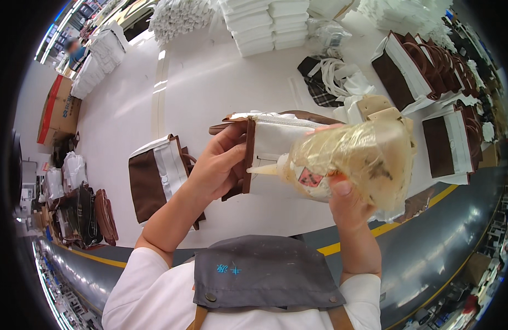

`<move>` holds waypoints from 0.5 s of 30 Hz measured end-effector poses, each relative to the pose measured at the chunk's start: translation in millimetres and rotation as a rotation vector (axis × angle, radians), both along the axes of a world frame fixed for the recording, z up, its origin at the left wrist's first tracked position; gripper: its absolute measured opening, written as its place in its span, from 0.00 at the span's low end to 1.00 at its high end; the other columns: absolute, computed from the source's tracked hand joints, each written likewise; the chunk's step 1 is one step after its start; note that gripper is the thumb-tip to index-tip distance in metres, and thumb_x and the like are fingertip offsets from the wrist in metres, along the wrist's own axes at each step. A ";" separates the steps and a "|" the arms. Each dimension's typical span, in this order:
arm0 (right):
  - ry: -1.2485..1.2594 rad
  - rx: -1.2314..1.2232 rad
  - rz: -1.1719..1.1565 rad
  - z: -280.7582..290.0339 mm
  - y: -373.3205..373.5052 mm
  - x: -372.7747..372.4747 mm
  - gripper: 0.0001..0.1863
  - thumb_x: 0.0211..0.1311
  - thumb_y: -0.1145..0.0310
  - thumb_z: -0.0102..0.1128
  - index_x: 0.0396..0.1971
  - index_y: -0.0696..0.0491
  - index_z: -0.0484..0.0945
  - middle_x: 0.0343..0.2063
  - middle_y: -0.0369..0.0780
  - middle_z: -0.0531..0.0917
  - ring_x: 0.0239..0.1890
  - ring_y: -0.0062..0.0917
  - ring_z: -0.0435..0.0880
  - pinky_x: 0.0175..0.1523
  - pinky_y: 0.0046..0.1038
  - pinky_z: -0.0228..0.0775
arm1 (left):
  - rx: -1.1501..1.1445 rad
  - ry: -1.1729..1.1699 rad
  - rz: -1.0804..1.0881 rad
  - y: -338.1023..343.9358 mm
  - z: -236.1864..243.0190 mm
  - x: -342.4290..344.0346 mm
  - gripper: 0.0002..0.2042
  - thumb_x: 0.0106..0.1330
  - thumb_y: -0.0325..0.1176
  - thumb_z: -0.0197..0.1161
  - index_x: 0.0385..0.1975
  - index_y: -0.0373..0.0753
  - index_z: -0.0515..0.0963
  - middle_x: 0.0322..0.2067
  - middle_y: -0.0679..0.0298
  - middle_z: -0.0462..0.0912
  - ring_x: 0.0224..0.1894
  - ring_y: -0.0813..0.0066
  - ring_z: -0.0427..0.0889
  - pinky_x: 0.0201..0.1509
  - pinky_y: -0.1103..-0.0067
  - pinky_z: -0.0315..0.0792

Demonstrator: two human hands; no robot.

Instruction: Apply glue to bag edges and organize leather strips at a workstation.

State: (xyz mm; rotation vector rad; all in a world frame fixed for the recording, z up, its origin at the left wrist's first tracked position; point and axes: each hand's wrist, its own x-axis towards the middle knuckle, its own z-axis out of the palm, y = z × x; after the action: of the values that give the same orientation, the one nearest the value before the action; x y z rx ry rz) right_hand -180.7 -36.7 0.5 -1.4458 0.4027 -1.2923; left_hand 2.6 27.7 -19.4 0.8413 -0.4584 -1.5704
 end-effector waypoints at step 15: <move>0.250 -0.103 0.064 4.9 25.9 -8.0 0.28 0.40 0.65 0.62 0.42 0.61 0.65 0.36 0.44 0.76 0.38 0.24 0.75 0.44 0.23 0.67 | -0.006 -0.004 0.005 -4.6 -0.9 0.6 0.16 0.59 0.27 0.50 0.48 0.38 0.62 0.40 0.65 0.71 0.35 0.83 0.74 0.36 0.82 0.74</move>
State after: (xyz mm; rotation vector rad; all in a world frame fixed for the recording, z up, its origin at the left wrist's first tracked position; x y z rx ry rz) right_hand -188.7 -10.8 5.4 -1.7020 0.4559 -1.0973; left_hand 3.2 23.1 -20.4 0.8401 -0.4633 -1.5622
